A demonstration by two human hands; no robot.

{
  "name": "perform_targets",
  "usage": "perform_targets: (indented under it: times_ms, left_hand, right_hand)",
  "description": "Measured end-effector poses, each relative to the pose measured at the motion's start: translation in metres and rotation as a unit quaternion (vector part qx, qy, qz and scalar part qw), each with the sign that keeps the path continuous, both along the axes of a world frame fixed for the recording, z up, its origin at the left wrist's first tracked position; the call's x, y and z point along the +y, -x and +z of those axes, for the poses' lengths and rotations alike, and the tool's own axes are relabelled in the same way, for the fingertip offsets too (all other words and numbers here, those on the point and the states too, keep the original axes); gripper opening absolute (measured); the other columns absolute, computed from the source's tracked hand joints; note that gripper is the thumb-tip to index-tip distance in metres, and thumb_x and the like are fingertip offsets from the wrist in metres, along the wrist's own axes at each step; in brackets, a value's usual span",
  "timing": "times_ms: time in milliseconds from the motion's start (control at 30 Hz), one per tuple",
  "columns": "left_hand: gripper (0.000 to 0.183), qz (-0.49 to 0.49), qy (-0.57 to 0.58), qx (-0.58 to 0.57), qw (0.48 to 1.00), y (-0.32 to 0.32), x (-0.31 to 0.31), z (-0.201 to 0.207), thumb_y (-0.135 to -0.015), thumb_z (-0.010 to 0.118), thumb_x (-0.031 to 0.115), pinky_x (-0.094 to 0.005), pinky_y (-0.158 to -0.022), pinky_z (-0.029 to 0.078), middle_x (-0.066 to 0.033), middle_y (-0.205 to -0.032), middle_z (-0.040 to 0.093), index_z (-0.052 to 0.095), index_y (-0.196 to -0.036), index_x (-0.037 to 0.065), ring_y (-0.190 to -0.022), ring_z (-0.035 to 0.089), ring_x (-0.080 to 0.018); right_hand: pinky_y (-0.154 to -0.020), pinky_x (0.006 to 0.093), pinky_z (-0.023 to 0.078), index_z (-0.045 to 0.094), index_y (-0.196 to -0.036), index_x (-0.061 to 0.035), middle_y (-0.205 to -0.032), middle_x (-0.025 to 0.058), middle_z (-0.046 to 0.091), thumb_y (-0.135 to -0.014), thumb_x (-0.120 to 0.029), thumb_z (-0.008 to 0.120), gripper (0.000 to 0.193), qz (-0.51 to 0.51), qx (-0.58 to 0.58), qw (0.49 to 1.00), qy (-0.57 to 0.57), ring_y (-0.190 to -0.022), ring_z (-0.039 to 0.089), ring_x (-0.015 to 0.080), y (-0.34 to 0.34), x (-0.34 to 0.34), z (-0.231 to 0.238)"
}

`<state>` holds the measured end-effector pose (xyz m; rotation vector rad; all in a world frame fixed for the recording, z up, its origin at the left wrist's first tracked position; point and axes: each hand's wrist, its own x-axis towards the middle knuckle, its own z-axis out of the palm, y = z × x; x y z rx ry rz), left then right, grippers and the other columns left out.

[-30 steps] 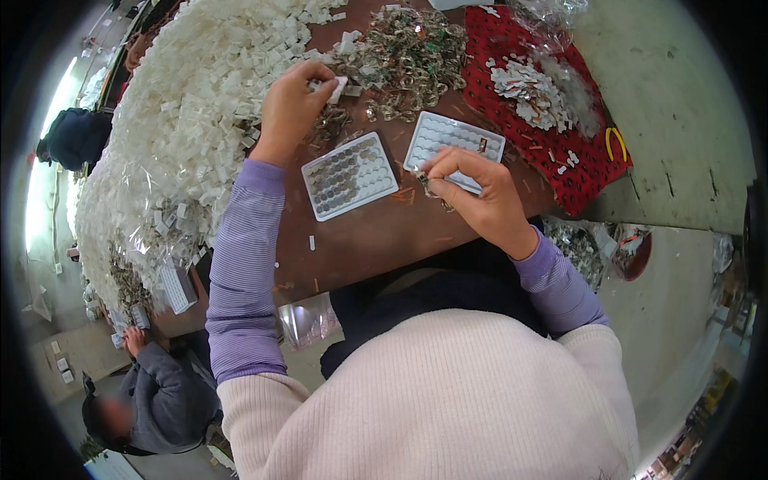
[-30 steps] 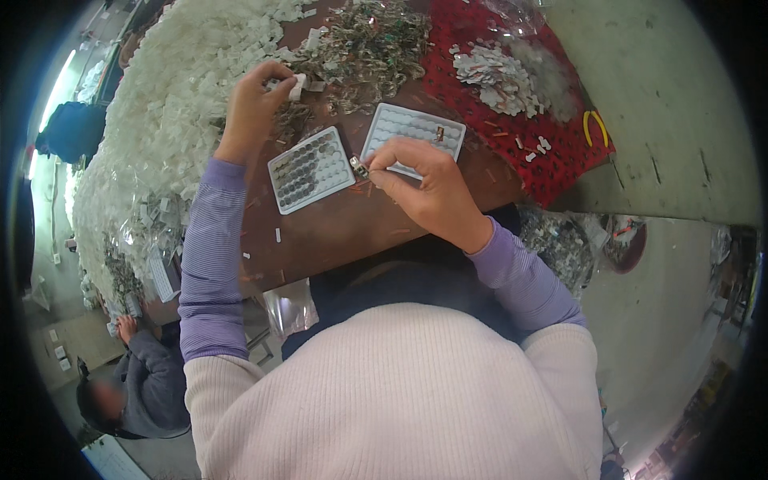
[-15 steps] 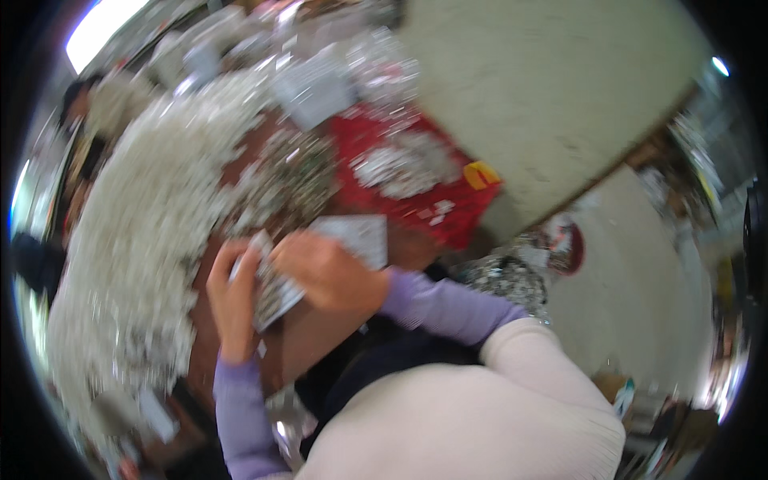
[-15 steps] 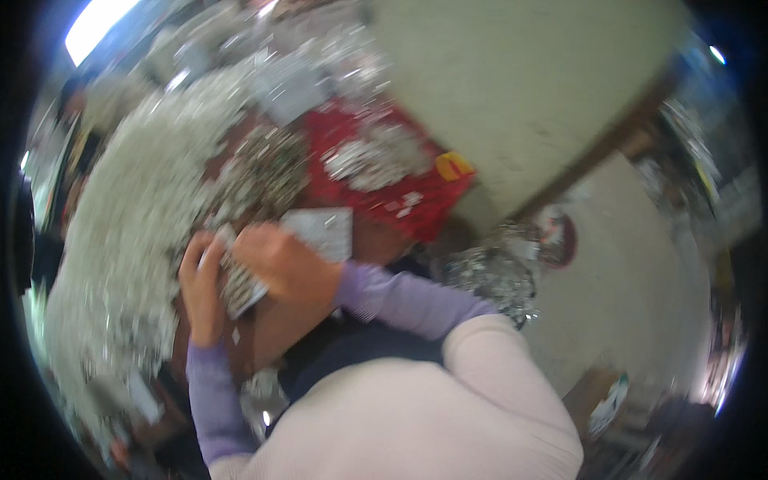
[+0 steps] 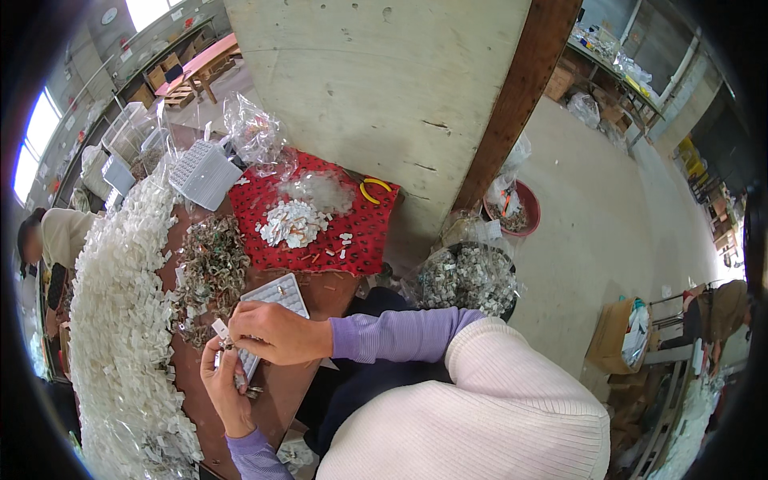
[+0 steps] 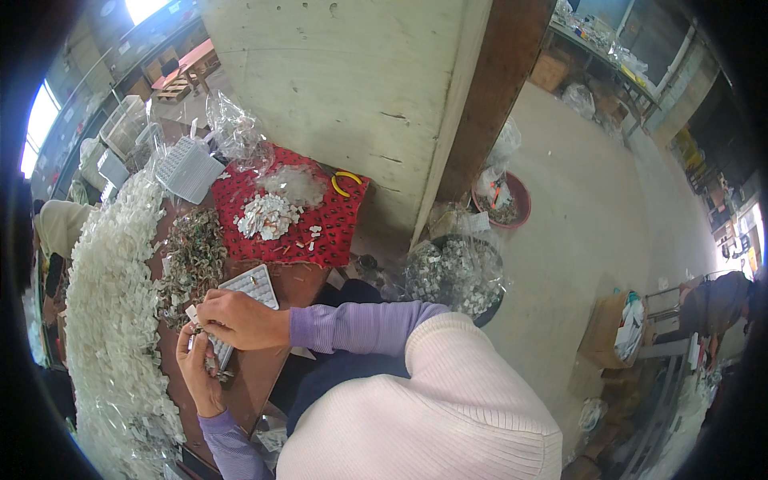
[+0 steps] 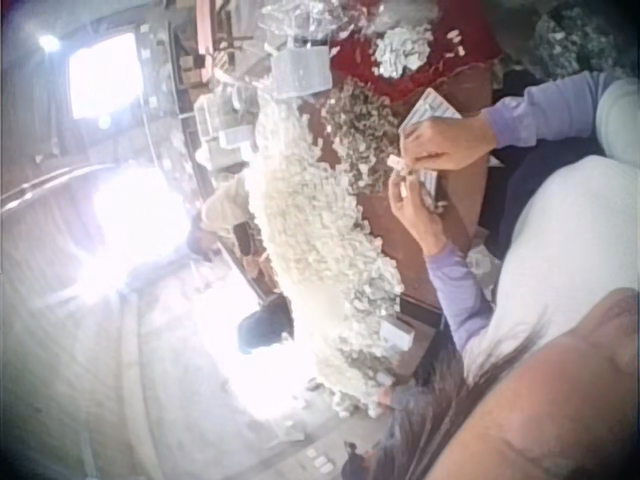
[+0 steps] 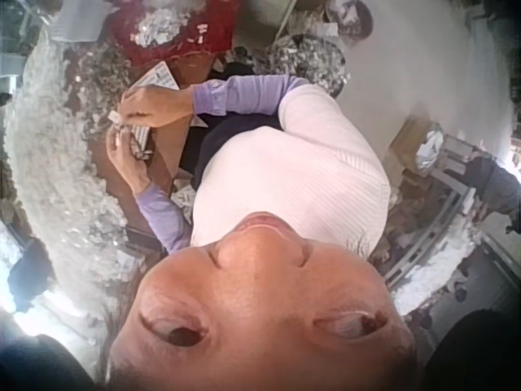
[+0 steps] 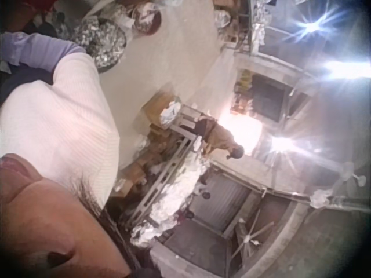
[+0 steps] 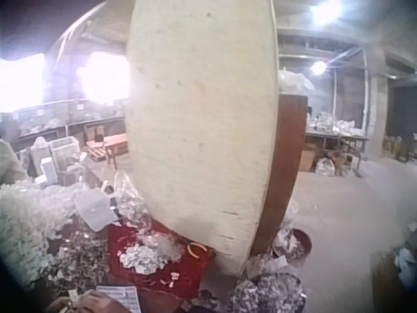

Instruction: The person assembles small electronic components at a cluttered workbench. They pick up small white rectangular parts and metallic pieces, then use a handheld soldering iron to join them. The person places the finished components into a white plastic tray.

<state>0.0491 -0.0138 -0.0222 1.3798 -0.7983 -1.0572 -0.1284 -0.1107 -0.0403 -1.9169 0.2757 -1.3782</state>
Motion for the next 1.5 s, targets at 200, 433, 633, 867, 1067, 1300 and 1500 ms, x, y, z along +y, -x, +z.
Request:
perform_targets:
  times_ms: [200,433,633,867,1067,1300,1500]
  left_hand:
    - [0.024,-0.001,0.011,0.023,1.0,0.002,-0.001,-0.002,-0.1,0.078,0.012,-0.0163,-0.039,0.029,0.0057,-0.072,0.057,0.066,-0.12,0.007,-0.053,0.045,0.001]
    - [0.021,0.013,0.082,-0.135,0.987,0.007,0.003,0.0,-0.096,0.076,0.003,-0.0213,-0.06,0.043,0.0019,-0.094,0.061,0.06,-0.108,0.008,-0.07,0.051,-0.0034]
    - [0.024,0.052,0.111,-0.226,0.966,0.012,0.007,-0.007,-0.091,0.077,0.0,-0.0237,-0.07,0.047,0.001,-0.101,0.06,0.06,-0.107,0.005,-0.084,0.056,-0.0076]
    - [0.019,0.029,0.086,-0.265,0.96,0.026,0.012,0.011,-0.093,0.078,0.007,-0.0264,-0.076,0.049,0.0002,-0.102,0.061,0.063,-0.105,0.005,-0.086,0.057,-0.0108]
    - [0.016,-0.012,0.077,-0.008,0.997,0.03,0.025,0.006,-0.097,0.077,0.012,-0.0222,-0.069,0.045,0.0028,-0.093,0.066,0.069,-0.108,0.006,-0.077,0.057,-0.0054]
    - [0.02,-0.001,0.113,-0.052,0.992,0.022,0.037,-0.007,-0.094,0.084,0.005,-0.0212,-0.07,0.049,0.0035,-0.097,0.068,0.069,-0.107,0.007,-0.081,0.06,-0.0036]
    - [0.025,0.0,0.116,-0.096,0.989,0.011,0.042,-0.014,-0.089,0.088,0.006,-0.0254,-0.073,0.051,0.0024,-0.097,0.067,0.069,-0.105,0.005,-0.082,0.061,-0.0078]
  right_hand:
    - [-0.076,0.0471,0.053,0.065,-0.093,-0.0021,-0.086,0.0155,0.064,-0.092,-0.006,0.072,0.008,0.004,0.005,0.999,-0.042,-0.089,0.067,0.0368,0.003,0.0,0.001]
    - [-0.069,0.042,0.051,0.064,-0.097,-0.0007,-0.081,0.0146,0.066,-0.096,-0.008,0.071,0.01,0.045,-0.003,0.978,-0.206,-0.075,0.067,0.0277,0.004,0.011,0.001]
    - [-0.064,0.0329,0.046,0.062,-0.098,-0.0004,-0.075,0.003,0.06,-0.1,-0.006,0.067,0.007,0.078,-0.015,0.961,-0.263,-0.071,0.057,0.0101,0.003,0.014,-0.006]
    - [-0.072,0.0302,0.048,0.065,-0.098,-0.0014,-0.083,0.0013,0.06,-0.101,-0.006,0.066,0.006,0.073,-0.016,0.969,-0.236,-0.08,0.057,0.0096,0.025,0.025,0.014]
    - [-0.081,0.0234,0.05,0.07,-0.105,-0.0024,-0.097,-0.0048,0.066,-0.104,-0.002,0.068,0.002,0.1,0.018,0.945,-0.311,-0.091,0.061,0.0035,0.038,0.026,0.022]
    - [-0.078,0.0234,0.05,0.066,-0.102,0.0004,-0.092,-0.002,0.062,-0.105,0.0,0.065,0.003,0.143,0.111,0.939,-0.293,-0.086,0.062,0.0048,0.028,0.038,0.02]
    - [-0.067,0.0262,0.048,0.064,-0.096,0.0011,-0.081,-0.0002,0.061,-0.101,-0.001,0.065,0.005,0.153,0.127,0.938,-0.283,-0.076,0.058,0.0046,0.025,0.041,0.021]
